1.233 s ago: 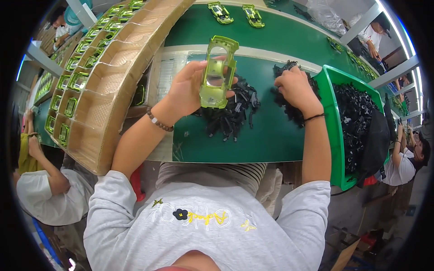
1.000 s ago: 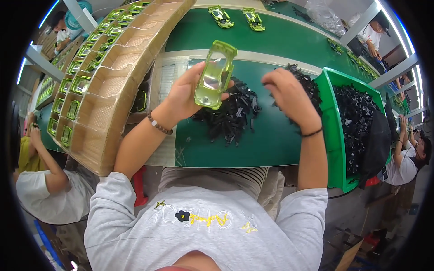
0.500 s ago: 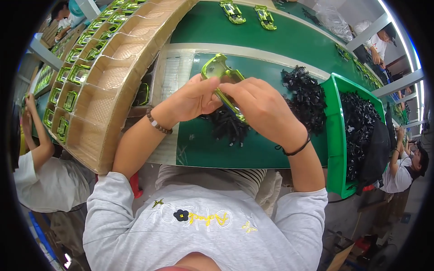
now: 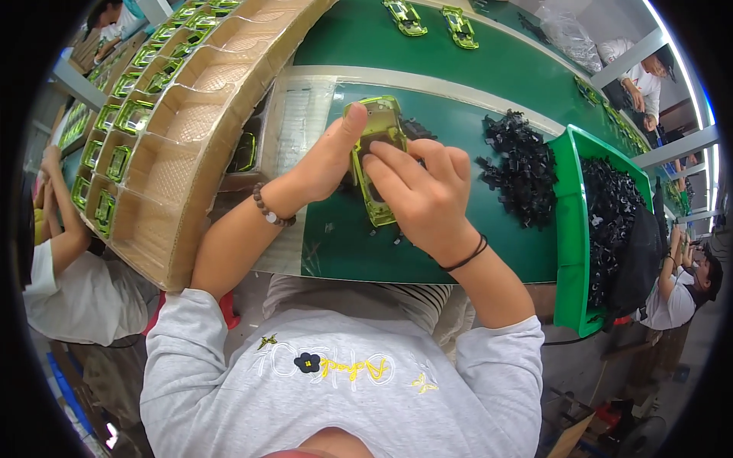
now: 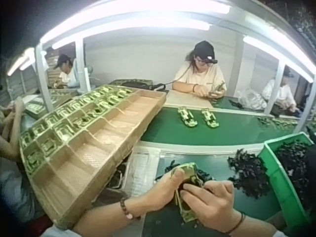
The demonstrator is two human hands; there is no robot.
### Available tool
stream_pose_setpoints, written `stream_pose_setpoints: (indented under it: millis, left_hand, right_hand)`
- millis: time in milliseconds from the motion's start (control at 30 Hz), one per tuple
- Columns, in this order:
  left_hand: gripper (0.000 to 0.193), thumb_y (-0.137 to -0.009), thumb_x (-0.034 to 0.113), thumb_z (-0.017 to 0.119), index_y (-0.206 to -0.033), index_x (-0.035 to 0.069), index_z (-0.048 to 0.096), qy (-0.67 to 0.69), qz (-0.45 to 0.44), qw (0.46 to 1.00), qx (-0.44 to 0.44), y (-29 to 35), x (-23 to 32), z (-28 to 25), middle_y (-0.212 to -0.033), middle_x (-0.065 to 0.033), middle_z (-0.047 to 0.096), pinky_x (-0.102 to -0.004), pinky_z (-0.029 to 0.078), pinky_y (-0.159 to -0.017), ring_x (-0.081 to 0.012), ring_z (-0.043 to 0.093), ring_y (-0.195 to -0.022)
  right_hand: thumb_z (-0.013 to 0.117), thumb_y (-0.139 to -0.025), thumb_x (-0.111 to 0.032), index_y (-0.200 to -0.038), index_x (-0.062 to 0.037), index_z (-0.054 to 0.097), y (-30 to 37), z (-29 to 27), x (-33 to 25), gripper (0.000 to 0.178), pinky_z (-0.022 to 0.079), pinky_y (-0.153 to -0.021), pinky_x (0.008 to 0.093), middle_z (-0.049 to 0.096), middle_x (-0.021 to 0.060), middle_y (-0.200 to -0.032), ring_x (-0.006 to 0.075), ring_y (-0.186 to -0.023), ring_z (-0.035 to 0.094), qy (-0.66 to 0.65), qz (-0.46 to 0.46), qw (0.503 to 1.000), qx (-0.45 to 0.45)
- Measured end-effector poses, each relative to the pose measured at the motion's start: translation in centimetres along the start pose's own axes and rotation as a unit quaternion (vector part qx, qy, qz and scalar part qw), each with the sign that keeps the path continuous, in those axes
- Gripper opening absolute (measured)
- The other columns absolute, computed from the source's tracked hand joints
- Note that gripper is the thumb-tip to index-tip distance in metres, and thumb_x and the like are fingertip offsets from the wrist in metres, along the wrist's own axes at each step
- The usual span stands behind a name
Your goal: The person assembles plastic components into green toy car bodies by hand, taking the components from a storage bin and fitting them into the car bodies on an assembly line.
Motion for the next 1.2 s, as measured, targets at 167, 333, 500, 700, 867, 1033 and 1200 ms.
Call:
stream_pose_setpoints:
  millis: [167,333,500,700,867,1033,1200]
  left_hand:
    - [0.052,-0.096,0.051,0.037,-0.106,0.002,0.052,0.087,-0.005,0.996,0.006,0.2,0.2,0.0,-0.095,-0.002,0.054,-0.0226,0.041,-0.078,-0.0072,0.047,-0.086]
    - [0.048,-0.099,0.046,0.032,-0.101,0.001,0.051,-0.007,0.05,0.997,0.055,0.0,-0.2,-0.4,-0.092,-0.0031,0.053,-0.0244,0.04,-0.079,-0.0085,0.045,-0.084]
    - [0.049,-0.1,0.045,0.031,-0.1,0.001,0.051,0.013,0.04,0.997,0.061,0.2,-0.2,-0.5,-0.092,-0.0032,0.052,-0.0251,0.04,-0.08,-0.0094,0.044,-0.085]
    - [0.048,-0.1,0.045,0.031,-0.1,0.001,0.051,0.002,0.052,0.996,0.076,0.3,0.3,-0.2,-0.091,-0.0032,0.052,-0.0248,0.039,-0.08,-0.0096,0.043,-0.084]
    - [0.048,-0.1,0.045,0.032,-0.099,0.001,0.051,-0.014,0.051,0.993,0.107,0.3,-0.1,-0.6,-0.087,-0.0027,0.051,-0.0247,0.038,-0.076,-0.0096,0.042,-0.08]
    - [0.045,-0.099,0.045,0.034,-0.092,0.003,0.049,-0.047,0.05,0.986,0.15,0.5,-0.8,-1.4,-0.081,-0.001,0.046,-0.025,0.038,-0.071,-0.0091,0.039,-0.076]
    - [0.039,-0.099,0.04,0.037,-0.091,0.003,0.048,-0.023,0.017,0.985,0.169,0.8,-0.7,-1.4,-0.08,-0.0015,0.046,-0.0254,0.038,-0.07,-0.009,0.04,-0.075]
  right_hand:
    - [0.063,-0.066,-0.008,-0.092,-0.0106,0.07,0.4,0.4,0.0,0.027,0.032,-0.069,0.0285,0.067,-0.0043,-0.094,0.0129,-0.072,0.048,0.038,0.012,0.999,-0.006]
    - [0.063,-0.067,-0.008,-0.091,-0.01,0.07,0.4,0.6,0.0,0.026,0.032,-0.069,0.0281,0.067,-0.0045,-0.094,0.0125,-0.07,0.047,0.041,0.028,0.999,-0.005]
    - [0.063,-0.067,-0.008,-0.091,-0.01,0.07,0.6,0.7,0.0,0.026,0.033,-0.069,0.0282,0.067,-0.0047,-0.094,0.0124,-0.069,0.047,0.036,0.017,0.999,0.003]
    - [0.062,-0.068,-0.01,-0.089,-0.0109,0.071,0.8,0.7,-0.2,0.022,0.032,-0.07,0.0282,0.068,-0.0049,-0.094,0.0124,-0.068,0.046,0.066,0.019,0.998,0.015]
    - [0.061,-0.071,-0.014,-0.089,-0.0118,0.071,0.6,1.1,-0.4,0.02,0.031,-0.069,0.028,0.068,-0.0054,-0.092,0.012,-0.068,0.046,0.097,0.007,0.995,0.019]
    - [0.06,-0.072,-0.014,-0.088,-0.0122,0.071,0.7,1.3,-0.5,0.019,0.031,-0.07,0.028,0.068,-0.0058,-0.092,0.0115,-0.069,0.046,0.103,0.002,0.995,0.017]
    - [0.06,-0.072,-0.014,-0.088,-0.0121,0.069,0.1,2.0,0.1,0.018,0.031,-0.07,0.0279,0.068,-0.0055,-0.092,0.0115,-0.07,0.048,0.088,0.013,0.996,-0.011]
Point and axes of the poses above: each hand's wrist, its own y-axis away from the middle knuckle, its own z-axis out of the palm, x = y × z, the point moved 7 cm from there along -y, towards the middle knuckle
